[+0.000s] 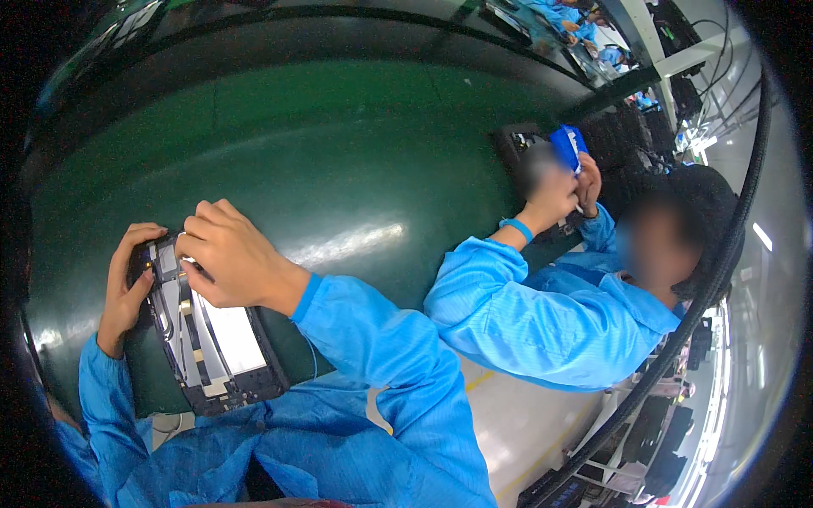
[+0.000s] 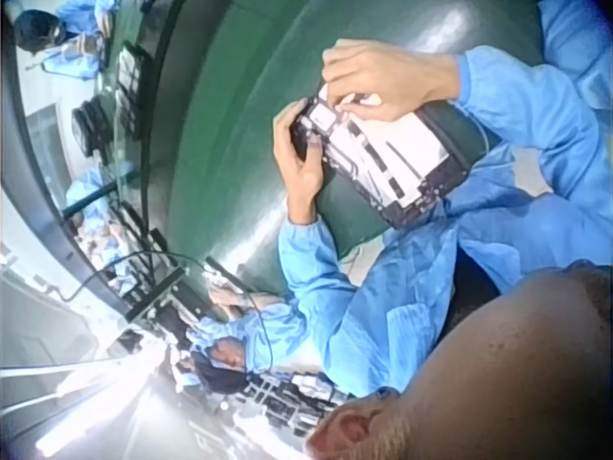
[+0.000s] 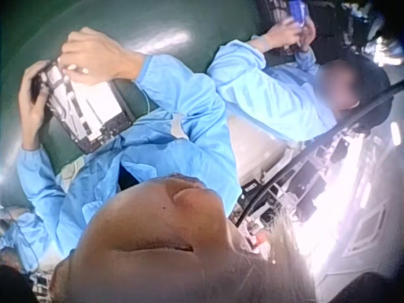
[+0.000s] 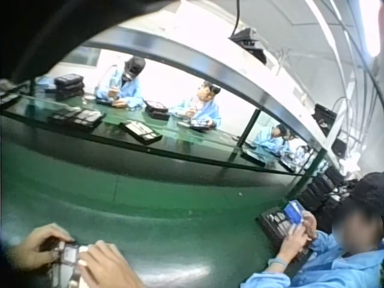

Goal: Assembling a tablet by connecting internal ribbon cables and components at a factory workbench.

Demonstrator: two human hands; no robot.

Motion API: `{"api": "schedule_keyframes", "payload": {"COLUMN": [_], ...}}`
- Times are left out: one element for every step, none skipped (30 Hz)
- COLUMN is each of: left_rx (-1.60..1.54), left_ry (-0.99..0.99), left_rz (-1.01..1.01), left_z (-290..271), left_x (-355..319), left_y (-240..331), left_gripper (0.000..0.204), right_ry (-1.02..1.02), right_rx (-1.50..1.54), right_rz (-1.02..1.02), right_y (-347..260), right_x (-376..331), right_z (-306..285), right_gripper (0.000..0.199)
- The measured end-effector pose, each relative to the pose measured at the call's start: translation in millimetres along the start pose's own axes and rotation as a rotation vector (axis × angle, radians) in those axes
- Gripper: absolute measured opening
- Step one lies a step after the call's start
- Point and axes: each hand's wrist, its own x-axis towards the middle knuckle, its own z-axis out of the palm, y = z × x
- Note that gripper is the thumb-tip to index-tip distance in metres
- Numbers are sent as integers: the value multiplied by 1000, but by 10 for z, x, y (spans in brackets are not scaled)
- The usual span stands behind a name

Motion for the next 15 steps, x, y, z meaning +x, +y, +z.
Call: {"api": "schedule_keyframes", "payload": {"left_rx": [4, 2, 1, 27, 11, 16, -4, -26, -13, 7, 7, 2, 12, 12, -2], "left_ry": [4, 3, 2, 22, -5, -28, -40, -60, -30, -34, -45, -60, -71, -87, -94], "left_rz": [-7, -7, -6, -33, 20, 57, 55, 61, 77, 111, 88, 72, 77, 91, 75], "left_z": [-14, -28, -44, -70, -63, -92, -86, -30, -70, -75, -58, -59, -67, -65, -81], "left_x": [-19, -30, -30, -60, -41, -58, -37, 58, -65, -85, -87, -74, -65, -40, -49], "left_y": [-7, -21, -38, -41, -102, -85, -60, -43, -135, -157, -162, -155, -141, -122, -110], "left_gripper": [56, 56, 55, 55, 56, 56, 57, 59, 62, 66, 66, 67, 69, 71, 74], "right_ry": [-1, -5, -8, -7, -17, -19, -12, 1, -72, -118, -124, -129, -125, -124, -122], "right_rx": [9, 10, 12, 52, 20, 13, -1, -24, -23, -45, -52, -67, -71, -87, -73], "right_rz": [-2, -2, -3, -18, -19, -28, -25, -17, -5, 14, 31, 50, 68, 92, 114], "right_y": [1, 3, 8, 6, 30, 3, -15, 6, -15, -57, -89, -115, -140, -165, -188], "right_x": [5, 13, 25, 45, 34, 38, 31, 4, 60, 68, 74, 84, 90, 95, 110], "right_z": [19, 32, 35, 46, 25, -1, -31, -107, -17, -33, -62, -82, -89, -119, -116], "right_gripper": [17, 17, 18, 18, 19, 19, 20, 21, 22, 23, 23, 24, 25, 26, 30]}}
